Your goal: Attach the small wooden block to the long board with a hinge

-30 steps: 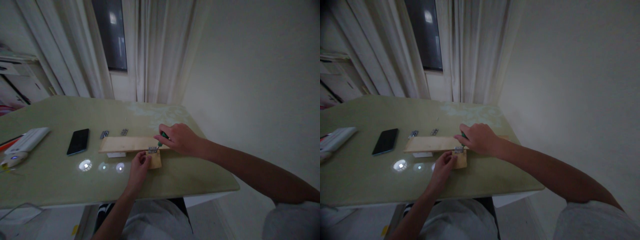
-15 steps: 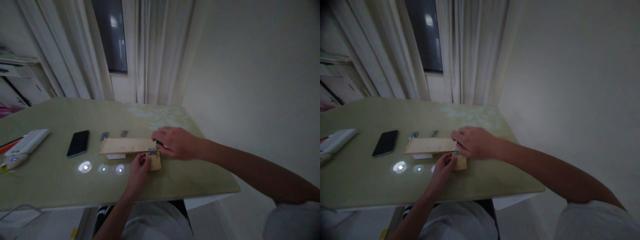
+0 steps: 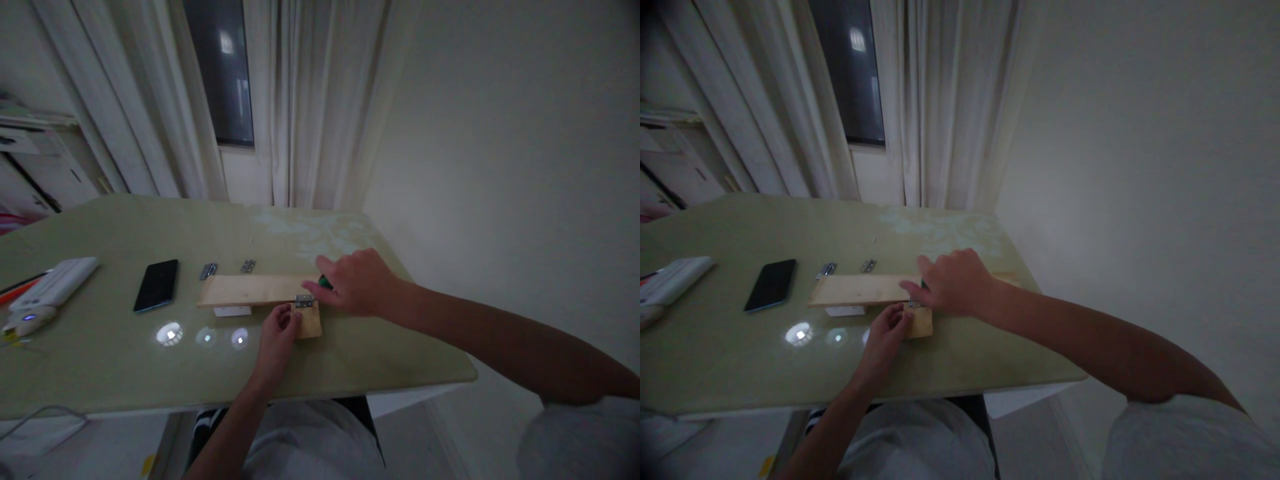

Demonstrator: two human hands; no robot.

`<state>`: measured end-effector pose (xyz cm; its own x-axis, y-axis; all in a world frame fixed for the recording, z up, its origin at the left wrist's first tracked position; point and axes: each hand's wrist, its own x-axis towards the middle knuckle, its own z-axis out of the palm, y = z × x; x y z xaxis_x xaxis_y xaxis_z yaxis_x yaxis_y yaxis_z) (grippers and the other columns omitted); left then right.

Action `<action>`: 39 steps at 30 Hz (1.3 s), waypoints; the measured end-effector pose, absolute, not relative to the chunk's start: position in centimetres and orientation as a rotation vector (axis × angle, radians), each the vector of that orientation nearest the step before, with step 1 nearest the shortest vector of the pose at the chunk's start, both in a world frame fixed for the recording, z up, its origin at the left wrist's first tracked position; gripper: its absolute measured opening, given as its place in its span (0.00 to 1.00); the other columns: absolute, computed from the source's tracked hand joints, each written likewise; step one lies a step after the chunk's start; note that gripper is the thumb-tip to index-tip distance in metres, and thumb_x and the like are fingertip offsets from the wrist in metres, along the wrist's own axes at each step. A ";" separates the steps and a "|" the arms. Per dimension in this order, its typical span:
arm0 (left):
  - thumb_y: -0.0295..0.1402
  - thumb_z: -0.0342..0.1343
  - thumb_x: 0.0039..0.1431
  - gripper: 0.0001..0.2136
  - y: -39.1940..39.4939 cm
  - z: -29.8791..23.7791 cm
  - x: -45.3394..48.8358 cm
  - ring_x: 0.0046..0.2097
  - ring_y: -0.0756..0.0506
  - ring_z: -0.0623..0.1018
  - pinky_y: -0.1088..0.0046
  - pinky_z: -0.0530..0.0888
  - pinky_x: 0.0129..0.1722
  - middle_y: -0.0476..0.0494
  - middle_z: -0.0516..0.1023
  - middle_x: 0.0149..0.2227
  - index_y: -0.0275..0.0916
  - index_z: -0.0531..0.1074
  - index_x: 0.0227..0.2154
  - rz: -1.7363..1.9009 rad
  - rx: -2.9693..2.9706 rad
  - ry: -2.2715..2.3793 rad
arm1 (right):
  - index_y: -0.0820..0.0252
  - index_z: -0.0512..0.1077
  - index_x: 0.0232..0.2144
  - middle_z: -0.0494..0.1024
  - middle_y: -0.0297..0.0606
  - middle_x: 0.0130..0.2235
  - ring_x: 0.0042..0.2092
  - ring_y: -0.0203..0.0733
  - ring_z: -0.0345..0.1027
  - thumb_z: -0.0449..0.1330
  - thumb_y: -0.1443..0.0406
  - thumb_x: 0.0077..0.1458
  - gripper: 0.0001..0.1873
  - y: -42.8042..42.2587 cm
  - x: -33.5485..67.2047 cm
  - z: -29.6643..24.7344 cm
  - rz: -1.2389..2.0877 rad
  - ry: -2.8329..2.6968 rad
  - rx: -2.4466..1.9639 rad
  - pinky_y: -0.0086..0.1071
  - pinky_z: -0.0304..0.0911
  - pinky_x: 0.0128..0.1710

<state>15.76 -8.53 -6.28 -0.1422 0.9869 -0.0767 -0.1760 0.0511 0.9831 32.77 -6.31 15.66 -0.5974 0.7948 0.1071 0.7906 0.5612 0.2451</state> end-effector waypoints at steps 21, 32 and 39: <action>0.49 0.69 0.46 0.24 -8.4 -5.9 16.2 0.37 0.40 0.84 0.68 0.77 0.36 0.40 0.85 0.34 0.36 0.76 0.40 1.392 0.943 1.219 | 0.57 0.70 0.52 0.84 0.44 0.45 0.45 0.50 0.76 0.54 0.55 0.67 0.17 -6.5 32.7 14.9 0.328 2.955 1.194 0.34 0.56 0.34; 0.51 0.69 0.47 0.25 -8.5 -5.9 16.0 0.37 0.40 0.83 0.68 0.77 0.36 0.39 0.85 0.35 0.36 0.75 0.41 1.394 0.969 1.193 | 0.58 0.71 0.49 0.83 0.45 0.42 0.42 0.47 0.74 0.54 0.52 0.68 0.18 -6.9 33.5 14.9 0.307 2.966 1.022 0.34 0.54 0.34; 0.50 0.68 0.47 0.24 -8.6 -5.5 16.0 0.38 0.39 0.83 0.67 0.77 0.37 0.37 0.85 0.36 0.35 0.76 0.39 1.351 0.987 1.231 | 0.58 0.70 0.49 0.83 0.42 0.43 0.42 0.44 0.73 0.52 0.58 0.70 0.14 -6.4 33.9 14.4 0.208 3.019 1.266 0.33 0.52 0.35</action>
<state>16.04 -8.59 -5.46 -0.1499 0.9869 -0.0595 -0.1508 0.0366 0.9879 33.91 -6.40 14.39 -0.6941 0.6981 0.1756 0.7156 0.6957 0.0627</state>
